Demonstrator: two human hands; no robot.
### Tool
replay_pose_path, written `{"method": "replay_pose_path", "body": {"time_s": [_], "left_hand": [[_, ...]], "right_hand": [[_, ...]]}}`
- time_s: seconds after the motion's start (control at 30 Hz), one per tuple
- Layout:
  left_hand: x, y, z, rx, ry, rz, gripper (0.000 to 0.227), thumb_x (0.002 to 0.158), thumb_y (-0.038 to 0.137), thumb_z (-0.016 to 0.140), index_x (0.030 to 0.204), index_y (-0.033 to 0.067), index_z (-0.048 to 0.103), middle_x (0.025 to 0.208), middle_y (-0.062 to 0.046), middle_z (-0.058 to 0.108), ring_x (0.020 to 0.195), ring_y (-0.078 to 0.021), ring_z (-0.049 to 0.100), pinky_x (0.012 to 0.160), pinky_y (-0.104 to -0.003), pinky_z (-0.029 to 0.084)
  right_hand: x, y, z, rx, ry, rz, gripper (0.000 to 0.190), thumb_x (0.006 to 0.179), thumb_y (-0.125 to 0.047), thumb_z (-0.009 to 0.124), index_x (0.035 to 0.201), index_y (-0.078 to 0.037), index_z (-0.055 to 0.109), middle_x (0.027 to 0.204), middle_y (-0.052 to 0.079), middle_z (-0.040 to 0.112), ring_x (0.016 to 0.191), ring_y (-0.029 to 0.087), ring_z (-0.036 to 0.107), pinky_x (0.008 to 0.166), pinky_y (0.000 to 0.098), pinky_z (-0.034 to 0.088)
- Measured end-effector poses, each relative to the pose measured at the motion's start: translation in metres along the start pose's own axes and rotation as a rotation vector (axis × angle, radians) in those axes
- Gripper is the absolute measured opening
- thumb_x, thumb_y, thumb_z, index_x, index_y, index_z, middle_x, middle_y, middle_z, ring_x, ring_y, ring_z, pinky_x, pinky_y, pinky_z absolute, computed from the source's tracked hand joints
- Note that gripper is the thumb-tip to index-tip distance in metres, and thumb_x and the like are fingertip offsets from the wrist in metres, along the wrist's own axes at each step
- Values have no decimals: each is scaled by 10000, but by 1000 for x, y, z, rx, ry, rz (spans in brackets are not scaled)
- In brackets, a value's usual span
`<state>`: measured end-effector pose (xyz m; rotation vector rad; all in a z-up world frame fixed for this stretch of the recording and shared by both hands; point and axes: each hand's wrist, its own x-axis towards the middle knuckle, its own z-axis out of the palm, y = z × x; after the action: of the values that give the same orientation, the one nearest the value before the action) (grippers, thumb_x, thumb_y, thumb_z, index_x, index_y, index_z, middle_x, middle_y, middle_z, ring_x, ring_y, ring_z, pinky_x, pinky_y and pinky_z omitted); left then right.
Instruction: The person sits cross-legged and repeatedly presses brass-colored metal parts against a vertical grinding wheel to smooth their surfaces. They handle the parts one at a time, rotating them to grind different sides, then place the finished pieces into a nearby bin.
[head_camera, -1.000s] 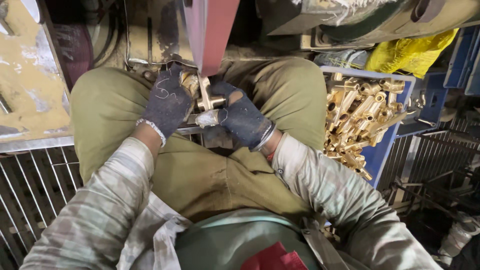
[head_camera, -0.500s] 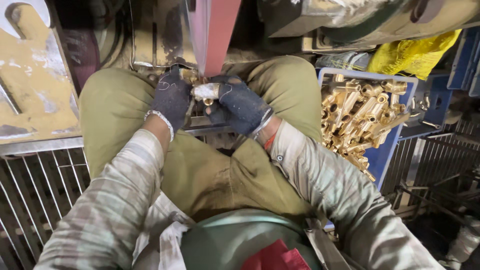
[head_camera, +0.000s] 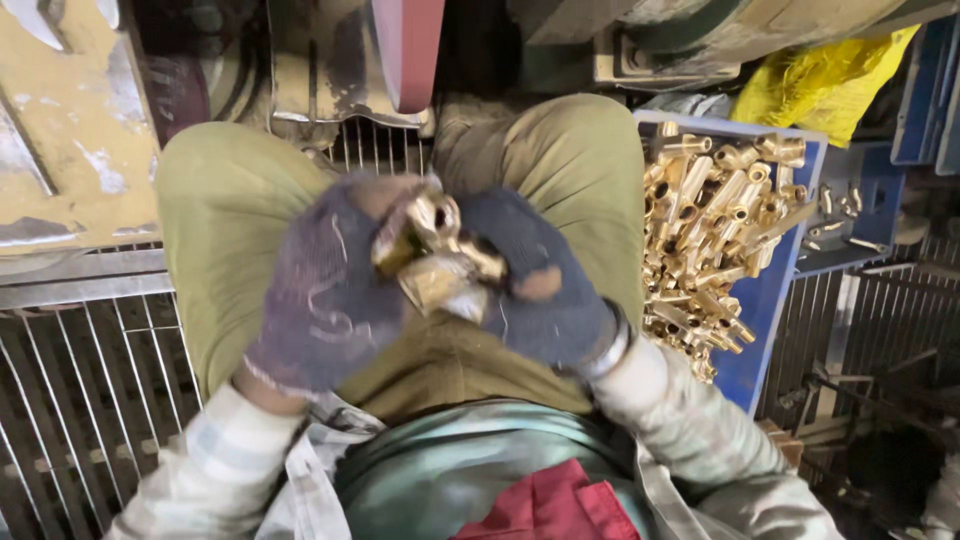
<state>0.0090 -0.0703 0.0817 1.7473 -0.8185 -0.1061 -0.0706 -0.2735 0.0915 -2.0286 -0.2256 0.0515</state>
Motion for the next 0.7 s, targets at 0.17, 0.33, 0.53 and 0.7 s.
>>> {"method": "replay_pose_path", "body": {"time_s": [0.17, 0.33, 0.53, 0.7], "left_hand": [[14, 27, -16, -181, -189, -69, 491, 812, 211, 876, 1203, 59, 622, 1084, -84, 707, 985, -260, 697, 862, -368, 576], [15, 14, -16, -168, -295, -200, 432, 814, 199, 840, 1203, 73, 698, 962, -85, 697, 847, -237, 706, 738, -355, 572], [5, 9, -3, -74, -196, -239, 377, 892, 133, 734, 1254, 53, 666, 1116, -150, 698, 1001, -303, 705, 864, -381, 568], [5, -3, 3, -107, -136, -170, 415, 928, 115, 726, 1323, 40, 623, 1206, -191, 678, 1091, -321, 695, 927, -378, 562]], "right_hand": [[-33, -8, -15, 781, -171, 282, 670, 902, -151, 843, 1439, -2, 470, 1340, 147, 607, 1211, 234, 618, 1035, 383, 516], [-53, 18, 4, 966, -181, 379, 726, 967, -164, 806, 1555, -6, 411, 1352, 108, 616, 1168, 198, 639, 1049, 363, 546], [-52, 18, 22, 379, 71, 262, 704, 958, -116, 818, 1546, -26, 443, 1413, 106, 585, 1307, 202, 607, 1129, 363, 518], [-35, 17, 14, 518, 90, 285, 687, 989, -90, 765, 1561, -33, 389, 1515, 127, 529, 1404, 241, 560, 1206, 407, 495]]}}
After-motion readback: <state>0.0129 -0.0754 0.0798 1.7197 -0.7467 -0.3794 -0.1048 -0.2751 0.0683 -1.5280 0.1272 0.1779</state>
